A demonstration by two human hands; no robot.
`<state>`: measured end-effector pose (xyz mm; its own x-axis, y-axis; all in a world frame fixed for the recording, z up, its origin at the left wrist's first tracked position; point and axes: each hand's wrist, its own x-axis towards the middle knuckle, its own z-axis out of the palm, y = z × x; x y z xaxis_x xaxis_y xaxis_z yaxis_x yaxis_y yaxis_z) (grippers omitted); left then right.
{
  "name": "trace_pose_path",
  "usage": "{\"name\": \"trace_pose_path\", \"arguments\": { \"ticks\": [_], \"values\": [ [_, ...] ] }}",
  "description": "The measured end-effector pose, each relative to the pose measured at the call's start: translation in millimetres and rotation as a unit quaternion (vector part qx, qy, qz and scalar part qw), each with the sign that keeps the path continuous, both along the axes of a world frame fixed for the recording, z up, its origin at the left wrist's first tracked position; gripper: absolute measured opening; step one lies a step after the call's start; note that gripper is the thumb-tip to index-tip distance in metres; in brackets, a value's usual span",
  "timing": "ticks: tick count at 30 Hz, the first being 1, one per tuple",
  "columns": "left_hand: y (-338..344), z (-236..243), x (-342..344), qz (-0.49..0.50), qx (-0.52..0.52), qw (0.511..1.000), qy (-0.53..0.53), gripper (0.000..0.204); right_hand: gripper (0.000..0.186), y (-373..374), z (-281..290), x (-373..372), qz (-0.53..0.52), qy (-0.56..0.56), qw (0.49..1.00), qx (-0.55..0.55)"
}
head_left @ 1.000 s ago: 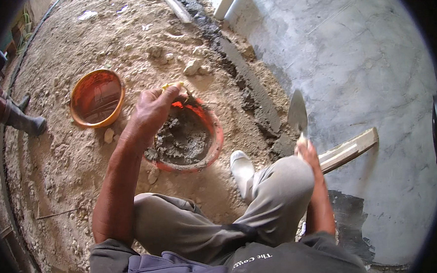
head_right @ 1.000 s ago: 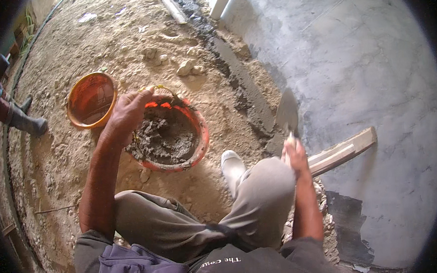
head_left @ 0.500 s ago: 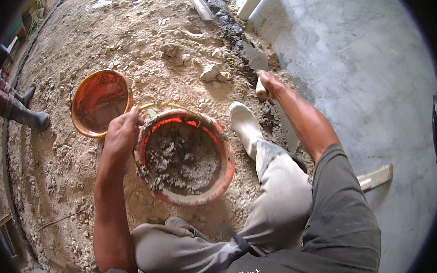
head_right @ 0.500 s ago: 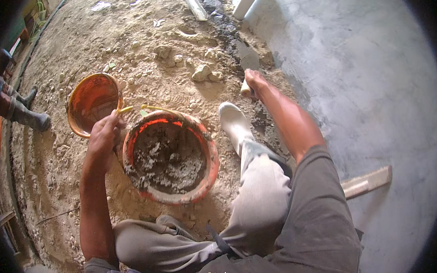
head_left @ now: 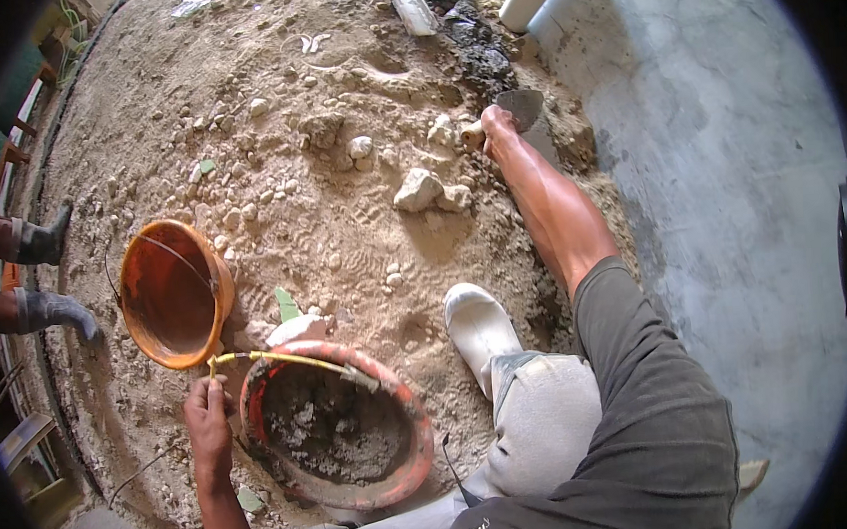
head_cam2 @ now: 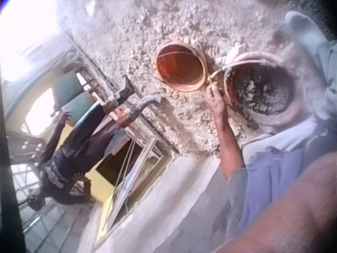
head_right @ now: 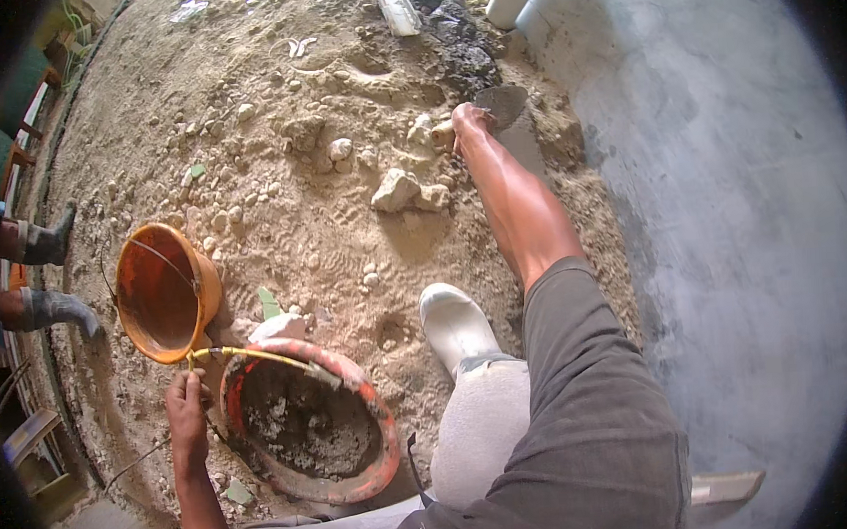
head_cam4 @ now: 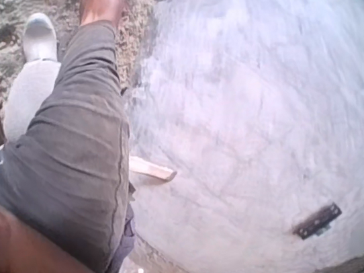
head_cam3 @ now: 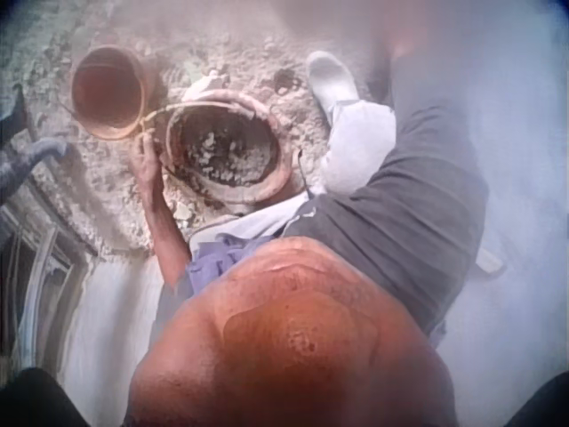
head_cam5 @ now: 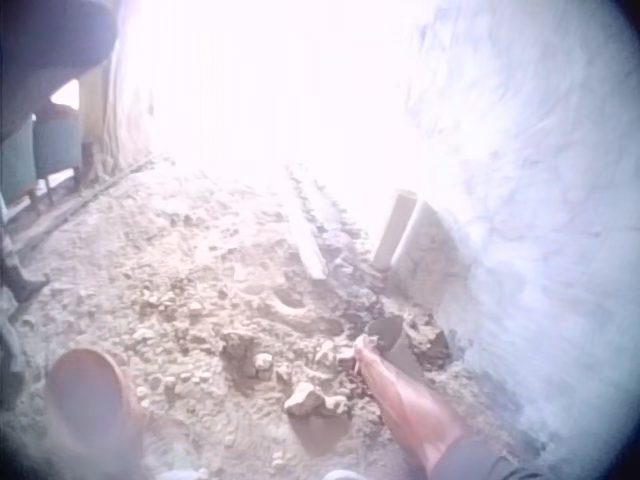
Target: The person scoops wet cement from a red bucket using a trowel and applies it to a trench in the ground. They repeatedly transfer the material from the bucket to the trench, smoothing it out along the base of a wall.
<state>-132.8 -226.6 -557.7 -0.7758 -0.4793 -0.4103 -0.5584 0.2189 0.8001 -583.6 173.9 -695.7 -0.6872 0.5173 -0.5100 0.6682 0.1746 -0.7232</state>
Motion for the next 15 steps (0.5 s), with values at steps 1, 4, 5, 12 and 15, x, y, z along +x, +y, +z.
{"name": "trace_pose_path", "arguments": {
  "ticks": [1, 4, 5, 12, 15],
  "values": [
    [4, 0, -2, 0.009, -0.015, 1.0, -0.008, 0.022, 0.037, 2, -17, -24, -0.015, 0.0, 1.0, -0.007],
    [19, -4, -16, 0.021, -0.081, 0.996, -0.034, 0.022, 0.036, 15, -70, -86, -0.079, 0.017, 0.996, -0.021],
    [23, 1, -19, 0.015, -0.101, 0.993, -0.057, 0.022, 0.037, 3, -73, -93, -0.104, 0.033, 0.993, -0.033],
    [46, 36, -29, -0.028, -0.222, 0.963, -0.15, 0.014, 0.038, -19, -87, -165, 0.053, 0.027, 0.998, -0.002],
    [49, 36, -24, -0.006, -0.233, 0.963, -0.135, 0.013, 0.037, -25, -83, -196, 0.134, 0.008, 0.988, 0.071]
  ]
}}
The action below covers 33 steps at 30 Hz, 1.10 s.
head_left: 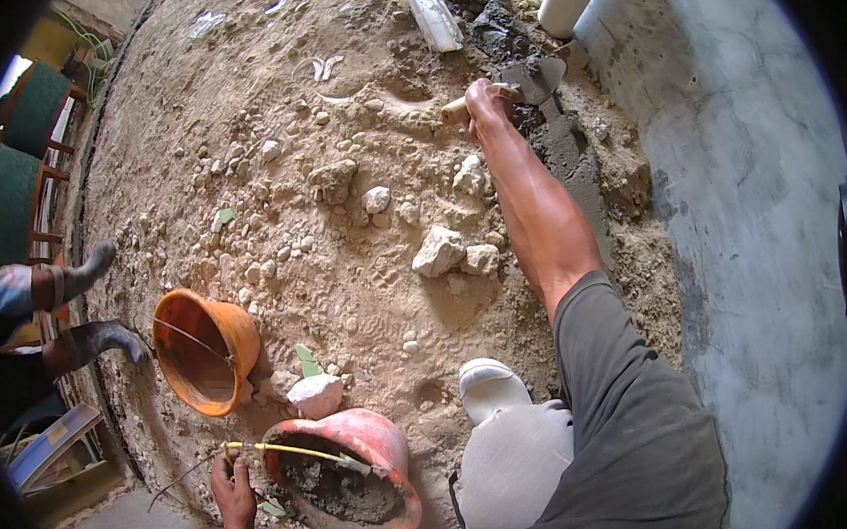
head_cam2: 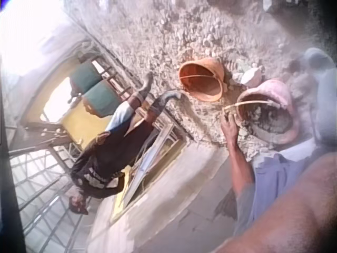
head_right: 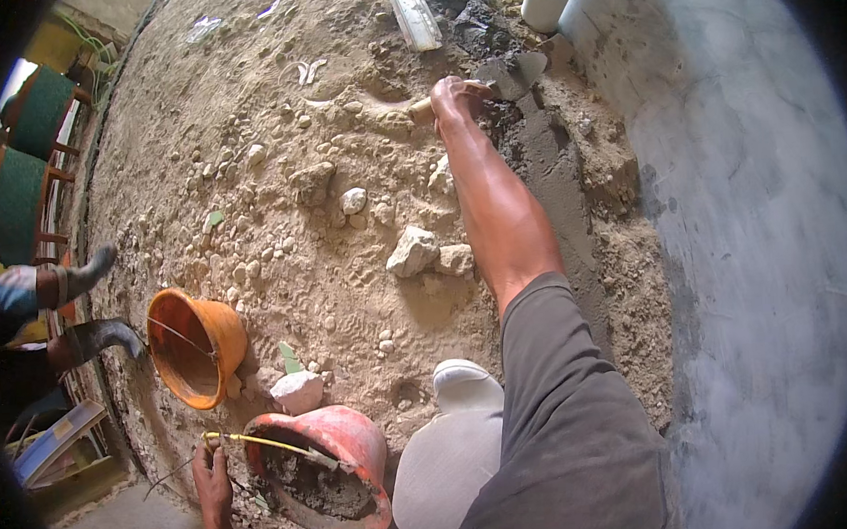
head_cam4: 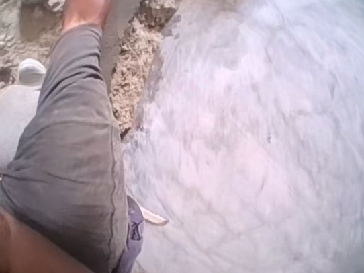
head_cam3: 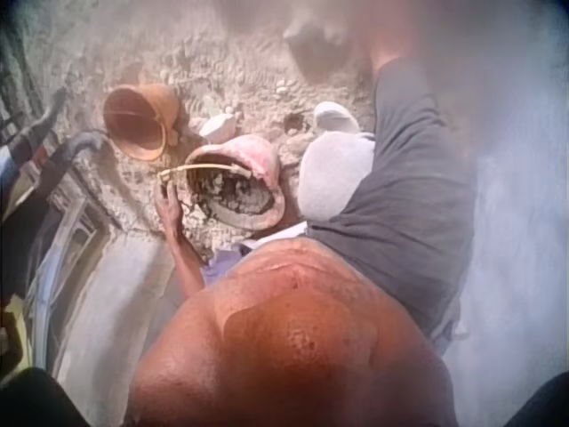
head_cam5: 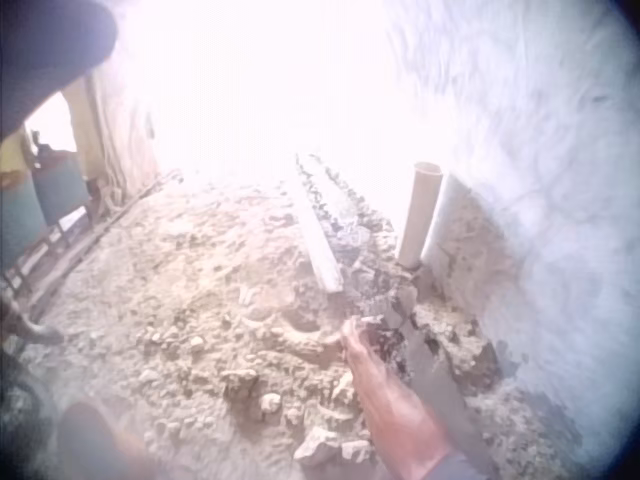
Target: The person scoops wet cement from a red bucket using a trowel and applies it to a trench in the ground. They repeatedly transfer the material from the bucket to the trench, smoothing it out along the base of a wall.
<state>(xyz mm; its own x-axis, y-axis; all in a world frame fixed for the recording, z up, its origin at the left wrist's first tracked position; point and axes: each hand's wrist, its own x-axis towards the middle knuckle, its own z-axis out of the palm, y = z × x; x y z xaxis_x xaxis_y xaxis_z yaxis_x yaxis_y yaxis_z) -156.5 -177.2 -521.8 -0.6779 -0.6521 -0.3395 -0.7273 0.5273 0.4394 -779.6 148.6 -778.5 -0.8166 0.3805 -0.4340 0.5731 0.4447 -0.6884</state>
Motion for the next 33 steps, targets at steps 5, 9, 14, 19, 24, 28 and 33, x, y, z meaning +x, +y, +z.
{"name": "trace_pose_path", "arguments": {
  "ticks": [5, 9, 14, 19, 24, 28, 33],
  "values": [
    [0, -3, 7, 0.023, -0.055, 0.998, -0.011, 0.015, 0.04, -13, -10, -58, 0.108, 0.01, 0.994, 0.031],
    [8, -5, -11, 0.001, -0.035, 0.999, -0.039, 0.019, 0.038, -3, -25, -116, 0.051, 0.045, 0.997, -0.043],
    [20, -6, -13, 0.045, -0.091, 0.993, -0.062, 0.025, 0.039, -10, -12, -132, 0.003, 0.076, 0.994, -0.076],
    [23, 10, -18, 0.03, -0.08, 0.994, -0.074, 0.031, 0.033, -32, 29, -128, 0.051, 0.067, 0.995, -0.054],
    [4, -11, -8, 0.005, -0.044, 0.997, -0.065, 0.025, 0.021, 9, 12, -204, 0.137, 0.059, 0.987, -0.067],
    [41, 26, -29, 0.046, -0.097, 0.988, -0.107, 0.019, 0.027, -12, 40, -183, 0.261, 0.012, 0.961, 0.093],
    [31, 32, 8, 0.071, -0.077, 0.991, -0.082, 0.024, 0.024, -20, 61, -151, 0.363, 0.001, 0.9, 0.242]
  ]
}}
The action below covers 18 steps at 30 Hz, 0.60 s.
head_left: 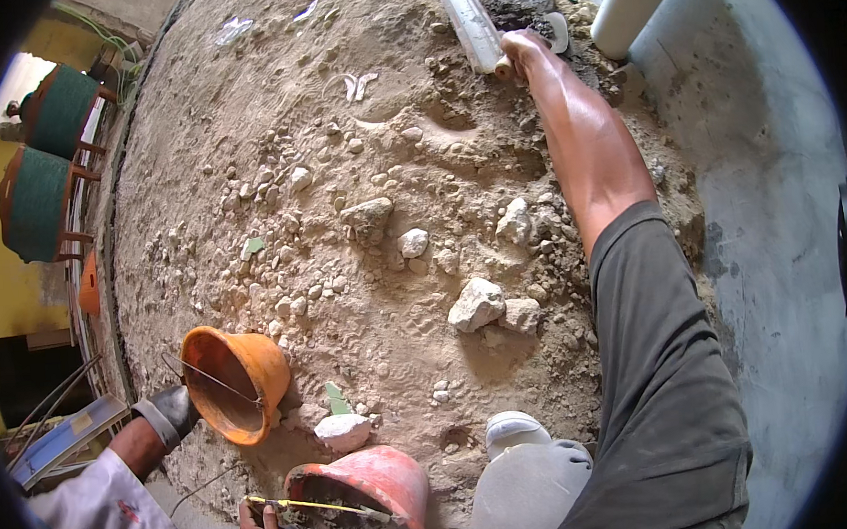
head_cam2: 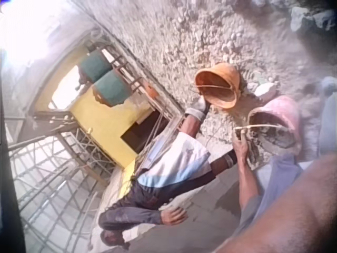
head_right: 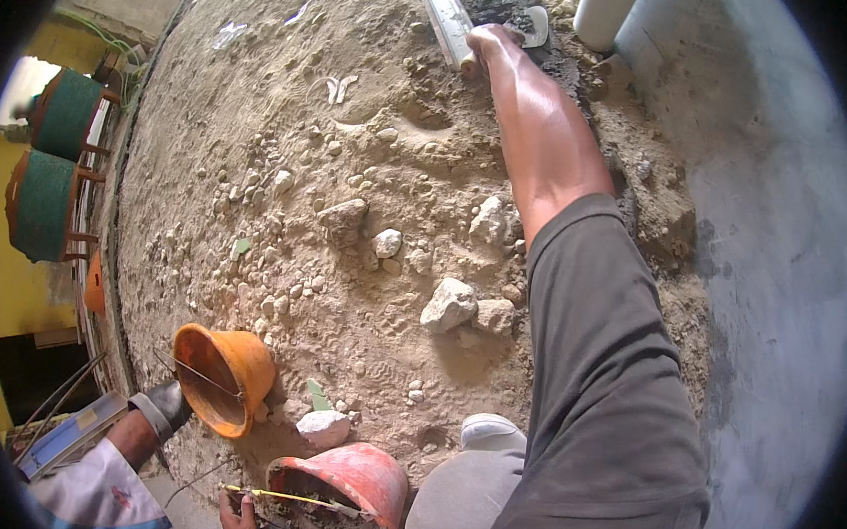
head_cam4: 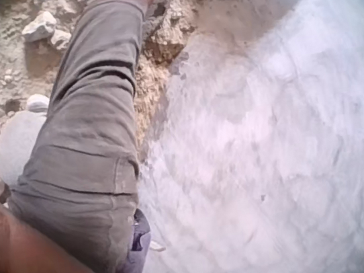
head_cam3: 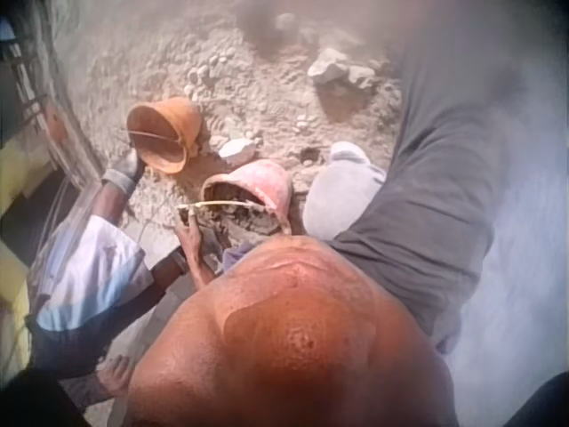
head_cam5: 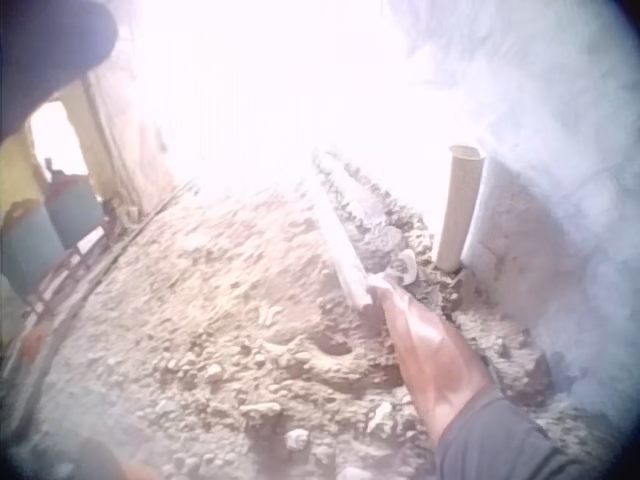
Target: The person scoops wet cement from a red bucket using a trowel and applies it to a trench in the ground. They repeatedly transfer the material from the bucket to the trench, smoothing it out along the base of a wall.
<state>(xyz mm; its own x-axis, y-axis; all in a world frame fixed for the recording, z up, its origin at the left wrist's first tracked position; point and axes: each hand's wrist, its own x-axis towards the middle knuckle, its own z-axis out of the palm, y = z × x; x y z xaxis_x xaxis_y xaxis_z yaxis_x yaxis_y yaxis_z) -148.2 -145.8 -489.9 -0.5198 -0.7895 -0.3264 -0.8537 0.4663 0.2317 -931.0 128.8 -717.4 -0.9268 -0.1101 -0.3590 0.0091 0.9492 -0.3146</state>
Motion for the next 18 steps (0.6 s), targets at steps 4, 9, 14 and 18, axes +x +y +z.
{"name": "trace_pose_path", "arguments": {
  "ticks": [4, 9, 14, 18],
  "values": [
    [-2, -25, -9, -0.064, -0.01, 0.994, 0.085, 0.022, 0.014, 56, -31, -10, 0.09, 0.025, 0.991, 0.091],
    [-2, 3, 3, -0.08, -0.013, 0.996, 0.029, 0.022, 0.008, 35, -33, 110, -0.206, -0.04, 0.942, -0.264],
    [-28, -16, -5, -0.154, 0.065, 0.984, 0.068, 0.022, 0.03, 99, -43, 188, -0.343, 0.028, 0.885, -0.314],
    [-54, -14, 12, -0.237, 0.031, 0.97, 0.036, 0.021, 0.034, 110, 0, 320, -0.199, -0.006, 0.897, -0.395]
  ]
}}
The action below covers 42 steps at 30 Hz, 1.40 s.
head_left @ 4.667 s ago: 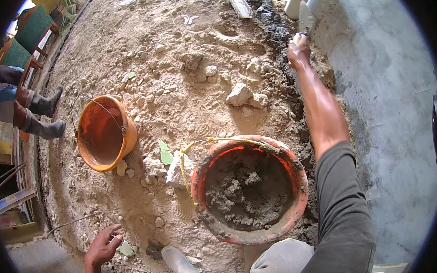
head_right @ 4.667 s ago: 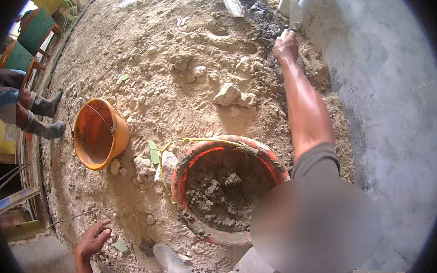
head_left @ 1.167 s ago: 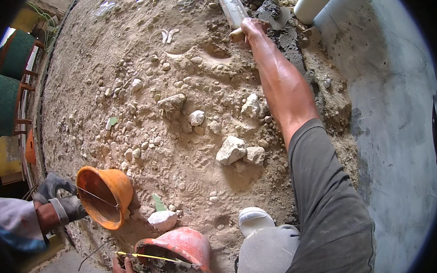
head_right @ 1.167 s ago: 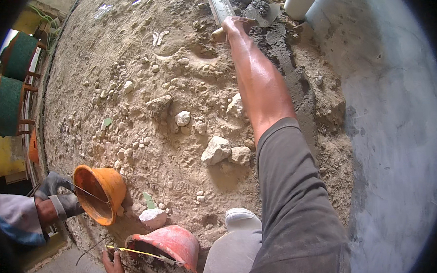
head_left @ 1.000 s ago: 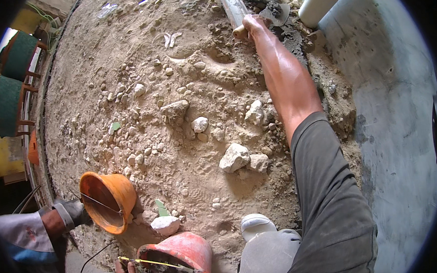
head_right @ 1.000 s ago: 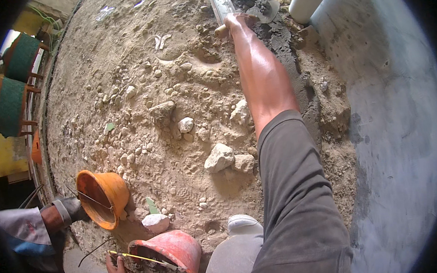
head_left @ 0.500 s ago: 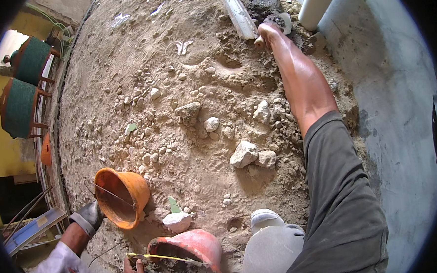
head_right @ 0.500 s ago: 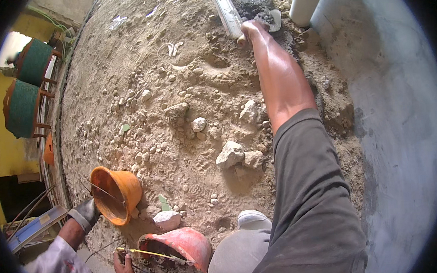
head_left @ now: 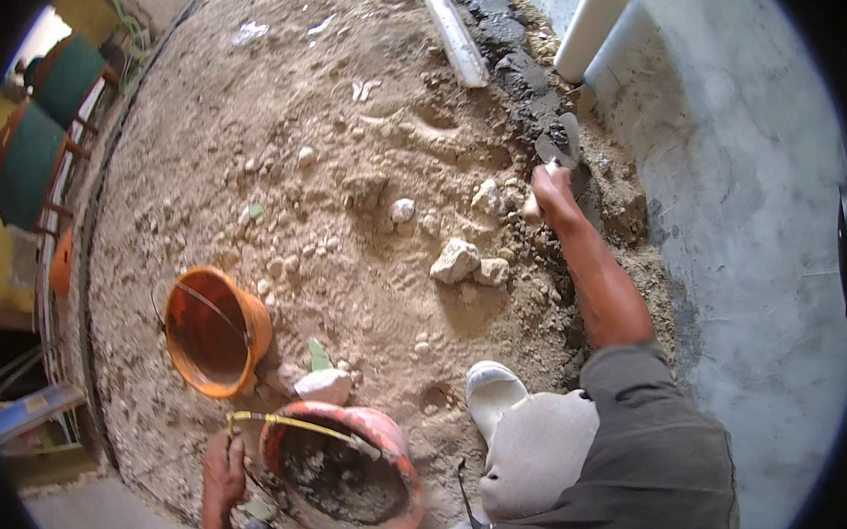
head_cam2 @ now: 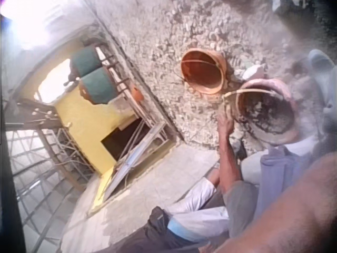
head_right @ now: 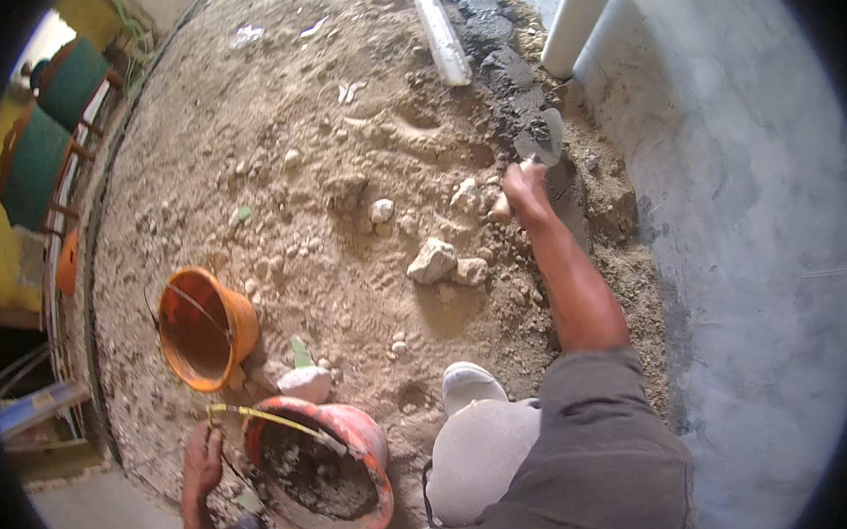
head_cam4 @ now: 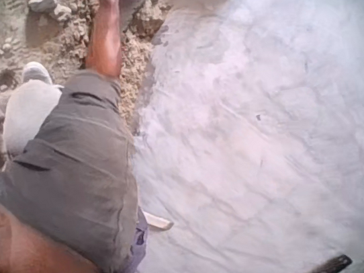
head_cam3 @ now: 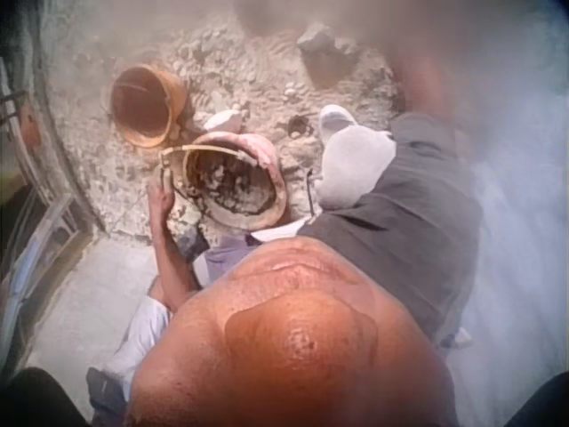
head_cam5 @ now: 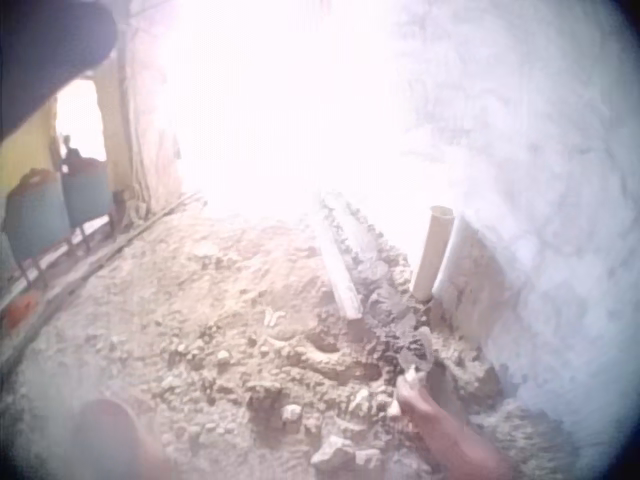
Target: The person scoops wet cement from a red bucket using a trowel and applies it to a trench in the ground. They repeatedly transfer the material from the bucket to the trench, smoothing it out along the base of a wall.
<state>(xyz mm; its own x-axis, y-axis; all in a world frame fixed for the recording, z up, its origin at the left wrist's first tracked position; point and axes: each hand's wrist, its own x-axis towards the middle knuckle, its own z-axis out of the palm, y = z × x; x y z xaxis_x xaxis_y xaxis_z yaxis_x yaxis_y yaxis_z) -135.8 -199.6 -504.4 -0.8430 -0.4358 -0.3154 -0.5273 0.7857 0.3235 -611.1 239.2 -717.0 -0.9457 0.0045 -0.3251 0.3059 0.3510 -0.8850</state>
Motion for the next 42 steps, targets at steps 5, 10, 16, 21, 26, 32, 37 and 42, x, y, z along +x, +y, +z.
{"name": "trace_pose_path", "arguments": {
  "ticks": [5, 10, 16, 21, 26, 32, 37, 42],
  "values": [
    [-14, -30, 1, -0.047, -0.01, 0.999, -0.017, 0.024, 0.041, 20, 108, 129, 0.16, 0.002, 0.981, 0.109],
    [-40, -87, 56, 0.006, 0.098, 0.994, 0.053, 0.039, 0.036, -34, 202, 169, 0.481, -0.123, 0.867, 0.043],
    [-45, -76, 42, -0.009, 0.164, 0.986, 0.03, 0.041, 0.029, -130, 272, 210, 0.773, 0.237, 0.585, 0.063],
    [-29, -60, 65, 0.066, 0.075, 0.994, -0.047, 0.044, 0.024, -203, 279, 292, 0.817, 0.207, 0.437, 0.315],
    [-23, -62, 70, 0.074, 0.09, 0.991, -0.071, 0.035, 0.025, -243, 214, 351, 0.883, 0.161, 0.372, 0.237],
    [-21, -53, 74, 0.019, 0.023, 0.998, -0.059, 0.033, 0.037, -217, 192, 328, 0.902, 0.086, 0.406, 0.118],
    [-34, -60, 87, 0.05, 0.021, 0.997, -0.057, 0.034, 0.042, -185, 197, 298, 0.863, -0.013, 0.499, 0.081],
    [-67, -74, 97, -0.002, 0.002, 1.0, -0.027, 0.034, 0.048, -158, 221, 256, 0.832, -0.06, 0.549, 0.052]
  ]
}}
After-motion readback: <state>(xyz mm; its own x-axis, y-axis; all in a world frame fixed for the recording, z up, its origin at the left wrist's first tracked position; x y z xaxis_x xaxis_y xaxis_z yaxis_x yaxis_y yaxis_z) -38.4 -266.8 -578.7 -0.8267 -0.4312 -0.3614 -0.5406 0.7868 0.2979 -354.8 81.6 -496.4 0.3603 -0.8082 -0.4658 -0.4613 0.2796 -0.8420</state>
